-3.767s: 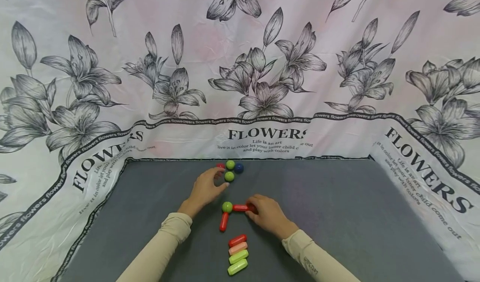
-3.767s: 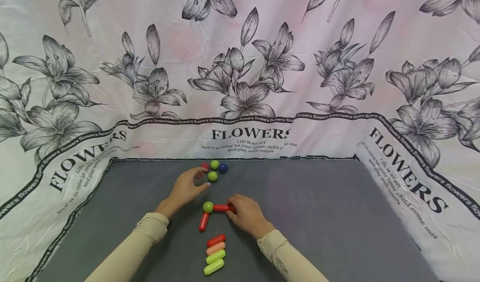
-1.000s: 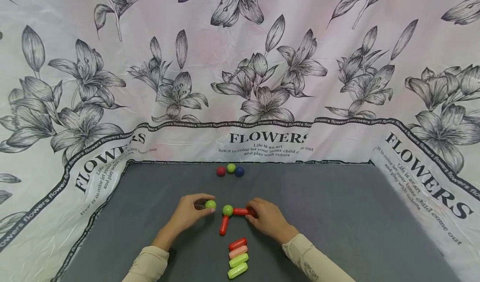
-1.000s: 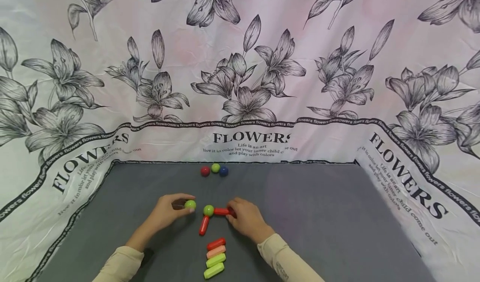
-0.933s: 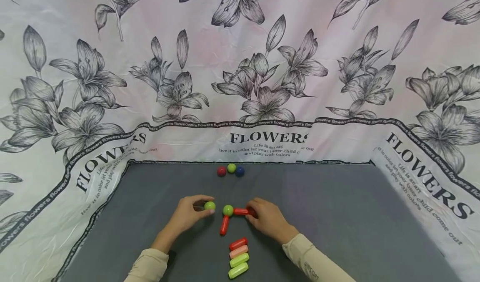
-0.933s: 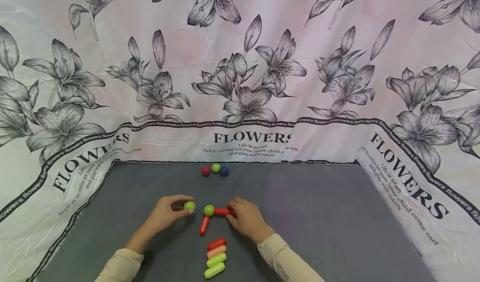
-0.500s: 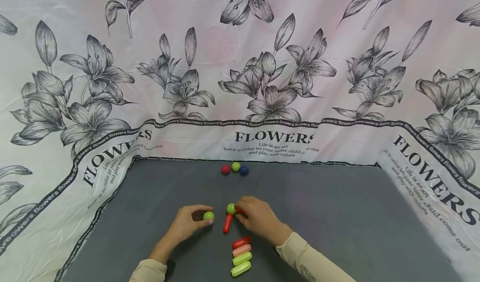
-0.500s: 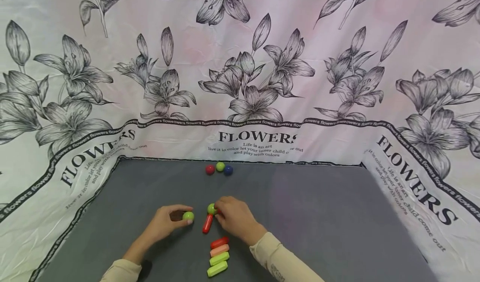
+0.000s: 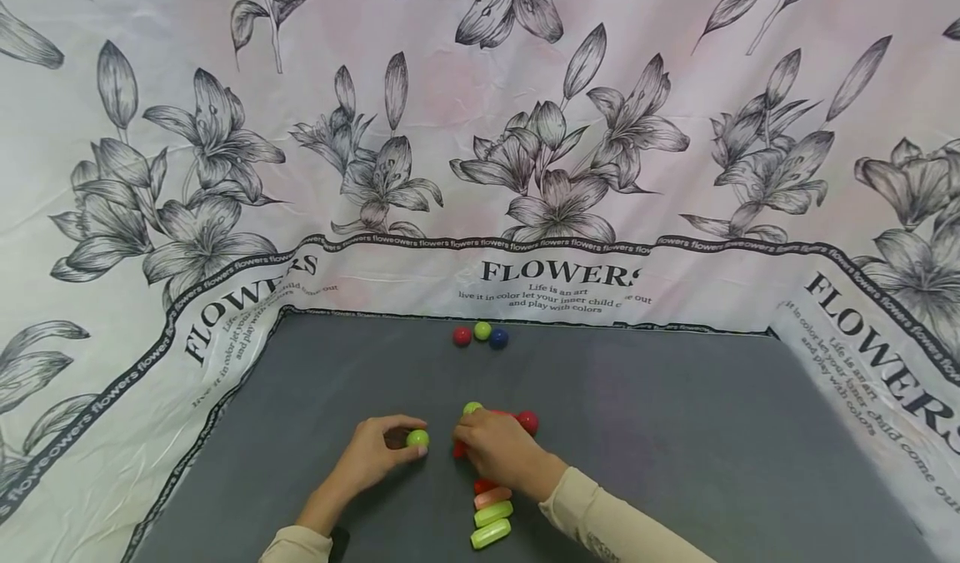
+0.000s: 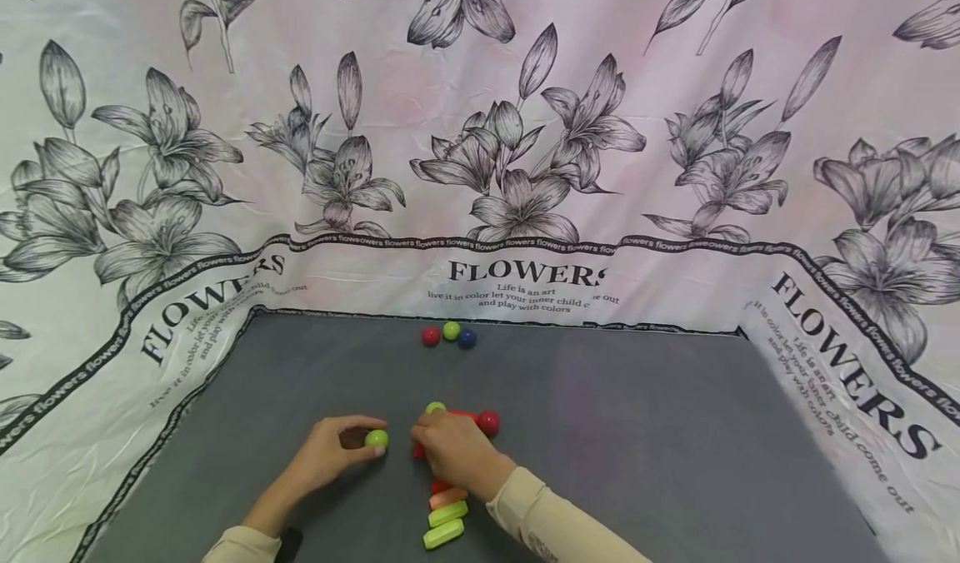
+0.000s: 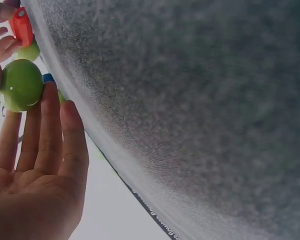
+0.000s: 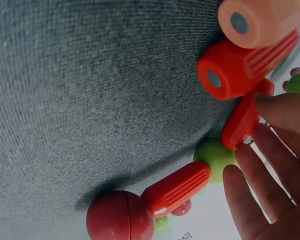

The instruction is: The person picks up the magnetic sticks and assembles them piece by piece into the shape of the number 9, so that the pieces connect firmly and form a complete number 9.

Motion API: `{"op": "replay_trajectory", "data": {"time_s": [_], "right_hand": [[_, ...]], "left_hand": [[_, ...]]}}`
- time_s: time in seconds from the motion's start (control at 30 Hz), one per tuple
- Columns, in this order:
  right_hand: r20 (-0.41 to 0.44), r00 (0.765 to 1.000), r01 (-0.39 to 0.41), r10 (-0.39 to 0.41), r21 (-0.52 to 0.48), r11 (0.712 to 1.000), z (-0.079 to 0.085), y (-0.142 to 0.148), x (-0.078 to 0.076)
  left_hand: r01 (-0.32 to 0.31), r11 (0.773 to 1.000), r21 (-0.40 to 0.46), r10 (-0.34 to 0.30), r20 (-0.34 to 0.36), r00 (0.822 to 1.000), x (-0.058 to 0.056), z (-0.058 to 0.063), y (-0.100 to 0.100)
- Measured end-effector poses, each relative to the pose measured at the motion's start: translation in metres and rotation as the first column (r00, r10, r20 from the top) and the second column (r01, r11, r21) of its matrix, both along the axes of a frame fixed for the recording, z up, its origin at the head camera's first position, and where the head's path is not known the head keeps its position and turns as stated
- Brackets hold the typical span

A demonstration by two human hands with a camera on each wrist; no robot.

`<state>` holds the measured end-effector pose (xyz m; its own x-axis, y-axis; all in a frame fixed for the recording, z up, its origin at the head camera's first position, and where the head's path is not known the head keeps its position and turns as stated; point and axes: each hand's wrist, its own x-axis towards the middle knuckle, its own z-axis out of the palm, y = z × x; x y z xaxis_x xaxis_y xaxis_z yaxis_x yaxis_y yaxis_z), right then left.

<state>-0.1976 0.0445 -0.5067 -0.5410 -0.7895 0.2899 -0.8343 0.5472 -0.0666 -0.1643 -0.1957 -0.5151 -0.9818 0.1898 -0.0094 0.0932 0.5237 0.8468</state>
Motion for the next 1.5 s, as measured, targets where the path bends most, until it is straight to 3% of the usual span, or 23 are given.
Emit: {"op": "replay_trajectory", "data": {"time_s": [0.27,0.57,1.0,1.5], "right_hand": [[-0.007,1.0,0.019,-0.019,0.038,0.999,0.0,-0.004,-0.004],[-0.07,0.997,0.02,-0.015,0.067,0.998,-0.002,-0.005,-0.007],[-0.021,0.999,-0.026,0.029,0.12,0.992,0.001,-0.012,-0.006],[-0.008,1.0,-0.001,0.002,0.108,0.994,-0.004,-0.012,-0.007]], "left_hand": [[0.057,0.998,-0.018,-0.057,-0.004,0.998,0.001,0.001,0.001],[0.089,0.995,-0.043,-0.09,-0.004,0.996,-0.002,0.003,0.008],[0.144,0.989,-0.026,-0.143,0.035,0.989,0.003,0.002,0.013],[0.161,0.986,-0.036,-0.158,0.085,0.984,0.008,0.005,0.024]]}}
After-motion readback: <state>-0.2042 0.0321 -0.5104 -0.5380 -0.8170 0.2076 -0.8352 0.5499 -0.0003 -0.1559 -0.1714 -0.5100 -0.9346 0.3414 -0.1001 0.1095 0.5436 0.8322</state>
